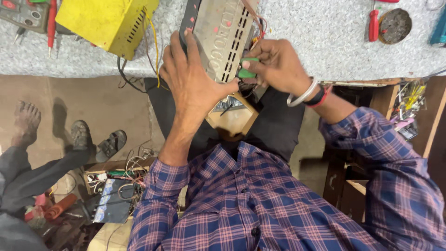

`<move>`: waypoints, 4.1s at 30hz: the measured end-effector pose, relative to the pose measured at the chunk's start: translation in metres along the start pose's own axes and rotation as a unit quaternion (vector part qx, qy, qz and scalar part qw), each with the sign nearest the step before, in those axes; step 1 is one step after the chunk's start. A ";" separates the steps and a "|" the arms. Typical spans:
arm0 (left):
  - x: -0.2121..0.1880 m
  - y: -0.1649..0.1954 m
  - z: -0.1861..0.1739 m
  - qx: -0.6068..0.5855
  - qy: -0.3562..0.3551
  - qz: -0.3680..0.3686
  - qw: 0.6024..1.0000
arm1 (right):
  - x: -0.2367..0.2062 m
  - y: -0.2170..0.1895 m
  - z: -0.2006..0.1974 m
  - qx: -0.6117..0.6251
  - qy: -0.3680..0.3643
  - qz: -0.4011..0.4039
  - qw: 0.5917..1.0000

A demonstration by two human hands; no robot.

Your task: The person sits at a workbench repairing a metal-cased amplifier. They handle and strip wires, sand the amplifier chassis with a green abrasive pad, retrieve a component from a drawer, and use a screwdriver on the device.

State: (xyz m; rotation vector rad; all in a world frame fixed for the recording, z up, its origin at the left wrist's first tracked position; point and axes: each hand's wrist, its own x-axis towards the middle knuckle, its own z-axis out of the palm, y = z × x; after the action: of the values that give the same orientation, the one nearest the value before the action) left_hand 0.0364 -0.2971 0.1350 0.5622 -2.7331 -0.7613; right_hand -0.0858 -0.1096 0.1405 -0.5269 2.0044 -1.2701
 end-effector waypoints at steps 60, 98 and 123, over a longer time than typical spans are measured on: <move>0.005 0.000 -0.014 -0.039 -0.022 -0.024 0.999 | -0.006 -0.015 -0.027 -0.529 0.064 -0.453 0.715; -0.003 0.005 0.007 -0.043 0.067 -0.006 0.997 | 0.001 0.011 0.010 0.332 0.009 0.051 0.942; 0.008 -0.001 -0.011 -0.098 -0.028 -0.007 0.995 | 0.002 -0.007 0.014 -0.063 0.088 -0.225 0.968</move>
State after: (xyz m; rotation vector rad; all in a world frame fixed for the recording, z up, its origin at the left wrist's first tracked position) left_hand 0.0329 -0.3061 0.1448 0.5231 -2.6659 -1.0494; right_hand -0.0771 -0.1229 0.1420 -1.0083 2.2007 -1.5014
